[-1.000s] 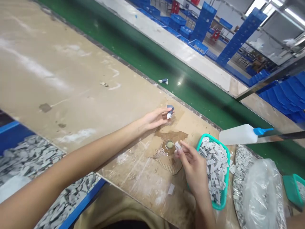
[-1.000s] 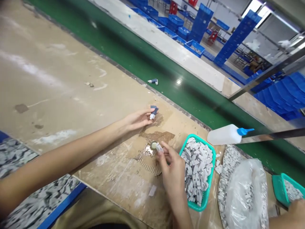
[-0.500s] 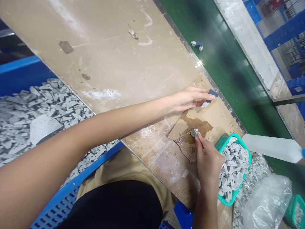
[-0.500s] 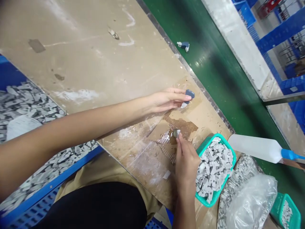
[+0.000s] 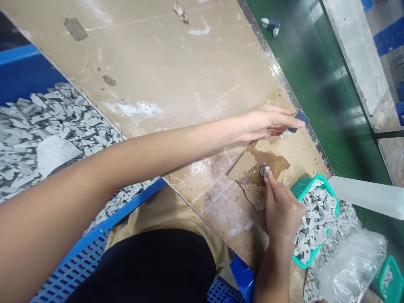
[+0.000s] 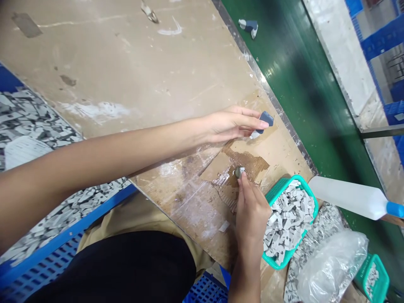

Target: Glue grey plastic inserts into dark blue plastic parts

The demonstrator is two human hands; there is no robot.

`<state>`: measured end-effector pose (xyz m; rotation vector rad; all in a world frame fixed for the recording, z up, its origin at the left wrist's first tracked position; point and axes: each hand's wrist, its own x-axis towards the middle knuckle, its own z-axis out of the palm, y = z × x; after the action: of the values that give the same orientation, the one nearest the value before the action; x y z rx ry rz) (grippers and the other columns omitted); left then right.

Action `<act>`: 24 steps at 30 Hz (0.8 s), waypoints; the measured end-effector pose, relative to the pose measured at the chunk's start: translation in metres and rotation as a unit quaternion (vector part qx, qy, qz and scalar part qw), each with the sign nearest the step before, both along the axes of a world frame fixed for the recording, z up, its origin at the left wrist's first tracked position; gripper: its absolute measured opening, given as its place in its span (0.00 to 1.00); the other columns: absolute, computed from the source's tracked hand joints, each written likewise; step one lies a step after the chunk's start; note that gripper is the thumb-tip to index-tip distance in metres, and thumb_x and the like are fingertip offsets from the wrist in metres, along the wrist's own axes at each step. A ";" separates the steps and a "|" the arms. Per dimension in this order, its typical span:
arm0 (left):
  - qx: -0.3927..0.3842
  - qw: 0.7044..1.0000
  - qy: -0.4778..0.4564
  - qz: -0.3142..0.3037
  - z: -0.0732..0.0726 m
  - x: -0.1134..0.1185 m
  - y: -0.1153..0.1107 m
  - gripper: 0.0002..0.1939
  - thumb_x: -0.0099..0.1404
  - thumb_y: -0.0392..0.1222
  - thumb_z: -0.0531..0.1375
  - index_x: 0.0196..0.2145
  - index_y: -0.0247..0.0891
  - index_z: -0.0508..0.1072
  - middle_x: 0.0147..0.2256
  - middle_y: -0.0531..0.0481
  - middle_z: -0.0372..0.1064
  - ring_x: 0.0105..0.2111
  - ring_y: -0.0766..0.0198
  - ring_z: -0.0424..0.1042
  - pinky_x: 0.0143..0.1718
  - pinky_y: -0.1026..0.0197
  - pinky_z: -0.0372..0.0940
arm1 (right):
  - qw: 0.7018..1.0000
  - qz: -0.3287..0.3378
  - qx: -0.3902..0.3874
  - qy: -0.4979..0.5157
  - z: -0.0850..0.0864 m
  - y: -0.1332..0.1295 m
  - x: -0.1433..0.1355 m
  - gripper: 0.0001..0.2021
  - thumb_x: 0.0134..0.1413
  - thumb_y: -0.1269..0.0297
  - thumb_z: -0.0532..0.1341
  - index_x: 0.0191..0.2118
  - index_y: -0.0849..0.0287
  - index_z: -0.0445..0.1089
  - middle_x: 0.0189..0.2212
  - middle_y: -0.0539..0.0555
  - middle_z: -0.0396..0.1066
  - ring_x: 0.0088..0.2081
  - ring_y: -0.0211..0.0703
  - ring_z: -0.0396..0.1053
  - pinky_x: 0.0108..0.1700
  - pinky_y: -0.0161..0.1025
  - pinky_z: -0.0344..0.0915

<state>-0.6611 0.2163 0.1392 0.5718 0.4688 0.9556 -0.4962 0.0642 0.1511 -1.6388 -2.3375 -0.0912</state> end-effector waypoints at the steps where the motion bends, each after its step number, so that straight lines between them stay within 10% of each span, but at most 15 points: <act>1: 0.002 1.000 -0.002 -0.004 0.001 0.000 0.000 0.14 0.51 0.34 0.69 0.37 0.31 0.76 0.34 0.46 0.72 0.34 0.68 0.68 0.45 0.59 0.61 | 1.000 -0.001 -0.003 -0.003 0.000 0.000 0.000 0.15 0.68 0.65 0.52 0.50 0.60 0.74 0.36 0.57 0.79 0.34 0.42 0.76 0.38 0.36 0.72; 15: 0.125 0.984 0.130 -0.014 0.003 -0.001 -0.003 0.09 0.54 0.33 0.67 0.36 0.30 0.79 0.34 0.45 0.75 0.35 0.66 0.73 0.44 0.59 0.66 | 0.992 -0.050 0.041 0.108 0.005 -0.002 0.002 0.11 0.64 0.67 0.58 0.48 0.58 0.76 0.38 0.55 0.79 0.37 0.42 0.77 0.40 0.37 0.73; 24: 0.165 0.957 0.199 -0.134 -0.001 0.009 -0.020 0.10 0.48 0.25 0.67 0.30 0.33 0.78 0.29 0.49 0.78 0.30 0.67 0.76 0.38 0.62 0.69 | 0.911 -0.122 0.171 0.354 0.010 -0.005 0.004 0.13 0.60 0.72 0.61 0.47 0.51 0.76 0.32 0.51 0.76 0.26 0.36 0.72 0.28 0.37 0.71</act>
<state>-0.6523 0.1961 0.1383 1.1149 0.5761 0.6587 -0.4922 0.0594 0.1610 -1.4535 -1.4763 0.0381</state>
